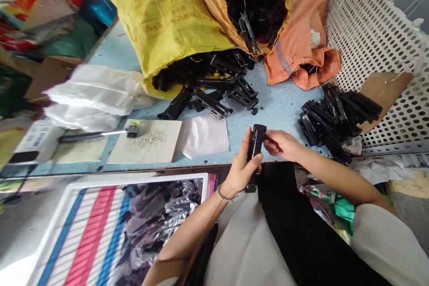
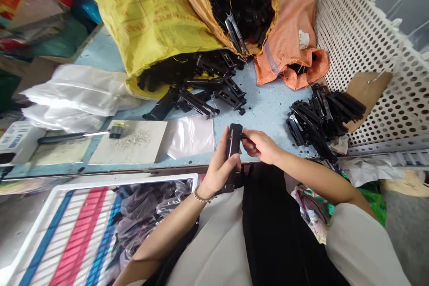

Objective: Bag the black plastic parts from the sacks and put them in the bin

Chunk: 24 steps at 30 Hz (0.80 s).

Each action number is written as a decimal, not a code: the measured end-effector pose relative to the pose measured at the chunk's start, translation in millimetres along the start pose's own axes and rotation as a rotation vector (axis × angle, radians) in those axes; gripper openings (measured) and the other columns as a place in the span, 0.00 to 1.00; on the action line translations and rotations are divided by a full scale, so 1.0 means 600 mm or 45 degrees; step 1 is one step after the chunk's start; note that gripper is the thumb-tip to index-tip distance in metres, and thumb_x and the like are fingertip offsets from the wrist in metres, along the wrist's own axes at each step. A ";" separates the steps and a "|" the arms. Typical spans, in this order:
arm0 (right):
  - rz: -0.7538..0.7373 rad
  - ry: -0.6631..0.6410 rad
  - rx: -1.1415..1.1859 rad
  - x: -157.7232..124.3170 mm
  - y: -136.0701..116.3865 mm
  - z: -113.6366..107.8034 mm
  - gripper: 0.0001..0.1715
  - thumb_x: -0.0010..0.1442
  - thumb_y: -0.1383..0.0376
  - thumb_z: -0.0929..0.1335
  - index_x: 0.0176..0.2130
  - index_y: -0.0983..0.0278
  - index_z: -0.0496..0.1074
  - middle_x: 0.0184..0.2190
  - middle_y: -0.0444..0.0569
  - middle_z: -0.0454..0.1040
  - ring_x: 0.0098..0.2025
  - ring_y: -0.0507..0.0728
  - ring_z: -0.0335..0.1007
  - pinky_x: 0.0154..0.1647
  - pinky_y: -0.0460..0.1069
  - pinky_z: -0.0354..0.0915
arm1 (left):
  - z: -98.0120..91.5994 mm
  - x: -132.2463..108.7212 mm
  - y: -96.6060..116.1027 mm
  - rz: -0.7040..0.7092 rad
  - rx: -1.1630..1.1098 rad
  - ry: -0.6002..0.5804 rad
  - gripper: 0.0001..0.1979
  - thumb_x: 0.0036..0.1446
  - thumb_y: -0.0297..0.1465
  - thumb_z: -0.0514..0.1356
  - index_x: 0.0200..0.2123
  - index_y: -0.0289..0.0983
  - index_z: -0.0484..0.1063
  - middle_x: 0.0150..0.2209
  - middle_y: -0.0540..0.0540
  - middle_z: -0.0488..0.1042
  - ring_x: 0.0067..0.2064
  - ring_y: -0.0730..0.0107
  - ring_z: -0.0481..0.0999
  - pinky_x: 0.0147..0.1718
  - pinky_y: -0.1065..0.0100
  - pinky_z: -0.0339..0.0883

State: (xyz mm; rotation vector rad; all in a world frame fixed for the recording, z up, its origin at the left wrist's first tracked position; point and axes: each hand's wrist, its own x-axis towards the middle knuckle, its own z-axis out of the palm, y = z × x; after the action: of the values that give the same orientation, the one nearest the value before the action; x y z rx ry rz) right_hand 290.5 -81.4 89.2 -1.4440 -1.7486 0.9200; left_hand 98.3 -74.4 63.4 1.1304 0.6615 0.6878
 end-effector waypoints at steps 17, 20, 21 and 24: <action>0.049 -0.147 -0.125 -0.021 0.004 0.040 0.27 0.67 0.43 0.60 0.32 0.61 0.65 0.26 0.47 0.69 0.30 0.55 0.65 0.32 0.49 0.60 | -0.018 0.040 0.001 -0.081 -0.303 0.283 0.34 0.59 0.43 0.61 0.64 0.35 0.60 0.32 0.49 0.74 0.32 0.71 0.75 0.31 0.71 0.71; -0.109 -0.165 -0.339 -0.053 0.005 0.074 0.24 0.67 0.47 0.63 0.30 0.61 0.65 0.29 0.50 0.70 0.34 0.57 0.65 0.35 0.51 0.60 | -0.022 0.045 -0.005 -0.094 -0.303 0.305 0.30 0.60 0.44 0.60 0.61 0.35 0.64 0.35 0.47 0.75 0.33 0.71 0.74 0.31 0.71 0.70; -0.060 -0.186 -0.285 -0.062 0.008 0.083 0.23 0.69 0.49 0.61 0.29 0.61 0.65 0.28 0.49 0.70 0.33 0.56 0.65 0.35 0.50 0.60 | -0.022 0.044 -0.011 -0.055 -0.275 0.332 0.30 0.60 0.44 0.60 0.62 0.37 0.64 0.37 0.47 0.75 0.33 0.71 0.74 0.31 0.70 0.70; 0.225 -0.362 0.038 -0.066 0.027 0.087 0.26 0.72 0.50 0.57 0.31 0.62 0.66 0.24 0.44 0.69 0.27 0.53 0.64 0.31 0.48 0.59 | -0.030 0.044 -0.043 0.161 -0.077 0.496 0.36 0.59 0.45 0.62 0.67 0.43 0.57 0.50 0.43 0.73 0.39 0.69 0.77 0.37 0.67 0.74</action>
State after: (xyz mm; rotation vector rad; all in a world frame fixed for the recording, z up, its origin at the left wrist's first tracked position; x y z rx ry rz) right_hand 260.4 -123.5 46.1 -1.5258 -1.8181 1.2933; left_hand 104.9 -50.5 30.7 0.9958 0.8957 1.0449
